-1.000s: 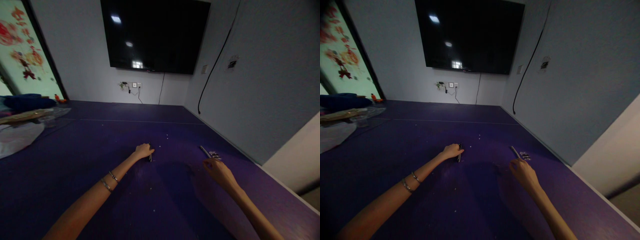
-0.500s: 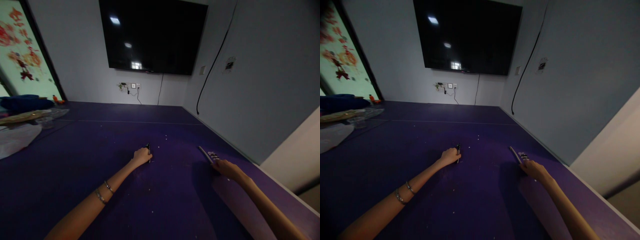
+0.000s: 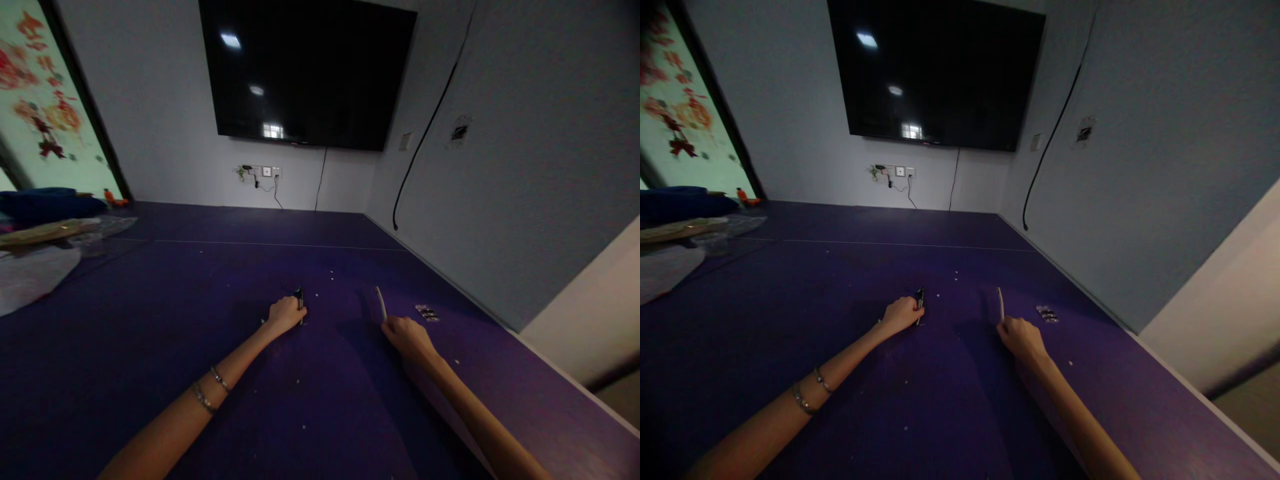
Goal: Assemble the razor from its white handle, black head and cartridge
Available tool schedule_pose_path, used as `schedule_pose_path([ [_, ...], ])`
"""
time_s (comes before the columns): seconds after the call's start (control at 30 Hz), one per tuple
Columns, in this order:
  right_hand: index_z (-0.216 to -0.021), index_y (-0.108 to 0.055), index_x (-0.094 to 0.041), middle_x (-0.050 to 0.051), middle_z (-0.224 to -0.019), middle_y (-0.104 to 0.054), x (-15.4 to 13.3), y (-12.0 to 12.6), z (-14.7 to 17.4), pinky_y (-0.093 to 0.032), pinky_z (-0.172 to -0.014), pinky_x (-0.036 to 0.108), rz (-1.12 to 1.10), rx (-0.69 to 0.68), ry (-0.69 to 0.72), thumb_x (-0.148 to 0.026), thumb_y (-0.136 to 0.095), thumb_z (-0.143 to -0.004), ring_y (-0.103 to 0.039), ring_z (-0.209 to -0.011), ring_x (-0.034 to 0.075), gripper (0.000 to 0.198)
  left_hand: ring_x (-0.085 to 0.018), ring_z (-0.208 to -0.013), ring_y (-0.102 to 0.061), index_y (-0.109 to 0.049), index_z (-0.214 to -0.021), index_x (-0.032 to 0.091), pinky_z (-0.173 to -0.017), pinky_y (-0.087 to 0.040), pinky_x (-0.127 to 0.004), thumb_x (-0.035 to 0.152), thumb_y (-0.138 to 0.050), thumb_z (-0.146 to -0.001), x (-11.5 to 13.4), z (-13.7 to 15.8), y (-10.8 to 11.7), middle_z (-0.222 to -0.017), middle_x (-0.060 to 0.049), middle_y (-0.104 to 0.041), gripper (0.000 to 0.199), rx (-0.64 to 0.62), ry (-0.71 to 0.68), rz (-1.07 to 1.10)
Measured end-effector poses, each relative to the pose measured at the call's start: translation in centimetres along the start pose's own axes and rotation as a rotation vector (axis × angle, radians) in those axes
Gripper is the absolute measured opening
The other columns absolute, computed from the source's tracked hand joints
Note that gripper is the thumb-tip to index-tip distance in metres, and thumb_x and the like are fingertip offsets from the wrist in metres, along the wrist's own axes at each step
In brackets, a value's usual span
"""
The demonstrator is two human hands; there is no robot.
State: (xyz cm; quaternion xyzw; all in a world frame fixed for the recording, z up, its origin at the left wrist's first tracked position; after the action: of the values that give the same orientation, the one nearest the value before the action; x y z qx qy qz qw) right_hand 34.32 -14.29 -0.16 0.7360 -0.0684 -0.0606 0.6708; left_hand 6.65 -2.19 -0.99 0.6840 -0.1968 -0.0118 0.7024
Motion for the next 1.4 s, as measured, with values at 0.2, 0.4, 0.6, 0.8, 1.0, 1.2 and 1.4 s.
schedule_pose_path([
  [0.2, -0.084, -0.067, -0.014, 0.012, -0.083, -0.070, -9.8, 0.3, -0.4, -0.044, -0.063, 0.028, -0.037, -0.003, 0.138, -0.033, -0.033, -0.089, -0.067, -0.075, 0.023, 0.039, -0.025, -0.083, -0.065, -0.068, -0.080, 0.019, -0.068, -0.046, -0.030, 0.042, -0.048, -0.078, 0.0, 0.2, -0.1, -0.087, -0.011, -0.069, 0.031, -0.008, 0.023, -0.001],
  [0.4, -0.085, -0.067, -0.013, 0.014, -0.085, -0.070, -14.4, 0.4, -1.2, -0.046, -0.067, 0.030, -0.063, 0.001, 0.203, -0.030, -0.034, -0.088, -0.067, -0.077, 0.024, 0.037, -0.024, -0.084, -0.064, -0.069, -0.080, 0.019, -0.070, -0.046, -0.030, 0.041, -0.046, -0.079, 0.2, 0.4, 0.0, -0.085, -0.010, -0.069, 0.031, 0.017, -0.001, -0.004],
  [0.6, -0.084, -0.067, -0.013, 0.015, -0.083, -0.070, -15.5, -0.1, -2.0, -0.046, -0.068, 0.031, -0.047, 0.024, 0.247, -0.031, -0.035, -0.088, -0.067, -0.077, 0.024, 0.037, -0.026, -0.085, -0.064, -0.069, -0.082, 0.019, -0.070, -0.046, -0.031, 0.043, -0.043, -0.081, 0.2, 0.4, -0.3, -0.086, -0.011, -0.069, 0.035, 0.044, -0.021, -0.014],
  [0.8, -0.084, -0.068, -0.013, 0.014, -0.083, -0.069, -15.7, -0.2, -2.3, -0.046, -0.068, 0.031, -0.046, 0.029, 0.246, -0.031, -0.035, -0.087, -0.066, -0.078, 0.025, 0.038, -0.026, -0.086, -0.065, -0.069, -0.085, 0.019, -0.071, -0.046, -0.032, 0.045, -0.043, -0.082, 0.1, 0.2, -0.6, -0.087, -0.013, -0.069, 0.037, 0.058, -0.016, -0.026],
  [1.0, -0.087, -0.069, -0.013, 0.016, -0.088, -0.069, -15.9, -0.1, -2.5, -0.046, -0.071, 0.032, -0.050, -0.025, 0.234, -0.032, -0.036, -0.086, -0.066, -0.083, 0.026, 0.037, -0.027, -0.088, -0.064, -0.069, -0.088, 0.018, -0.072, -0.047, -0.033, 0.044, -0.043, -0.082, 0.2, 0.4, -0.5, -0.091, -0.013, -0.069, 0.037, 0.063, -0.010, -0.039],
  [1.2, -0.088, -0.069, -0.015, 0.016, -0.087, -0.069, -16.0, -0.2, -2.8, -0.047, -0.070, 0.034, -0.069, -0.027, 0.219, -0.037, -0.037, -0.085, -0.066, -0.082, 0.027, 0.039, -0.027, -0.088, -0.064, -0.069, -0.089, 0.018, -0.073, -0.047, -0.033, 0.047, -0.042, -0.083, 0.2, 0.5, -0.6, -0.092, -0.013, -0.068, 0.040, 0.061, -0.013, -0.051],
  [1.4, -0.084, -0.069, -0.017, 0.014, -0.082, -0.068, -14.6, 0.0, -2.7, -0.045, -0.065, 0.032, -0.097, 0.023, 0.182, -0.052, -0.033, -0.086, -0.066, -0.076, 0.025, 0.050, -0.024, -0.081, -0.064, -0.068, -0.084, 0.017, -0.069, -0.044, -0.031, 0.045, -0.032, -0.089, 0.0, 0.3, -0.5, -0.084, -0.013, -0.068, 0.046, 0.106, -0.121, -0.033],
])
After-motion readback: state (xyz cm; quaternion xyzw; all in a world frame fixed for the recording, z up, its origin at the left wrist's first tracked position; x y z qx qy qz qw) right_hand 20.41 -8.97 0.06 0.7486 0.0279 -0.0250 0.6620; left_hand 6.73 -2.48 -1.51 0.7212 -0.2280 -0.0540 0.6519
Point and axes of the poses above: each hand's wrist, its own z-axis away from the middle knuckle, its own y-axis out of the back of the hand, x = y × z, the point moved 6 cm from there along -z, towards the middle knuckle
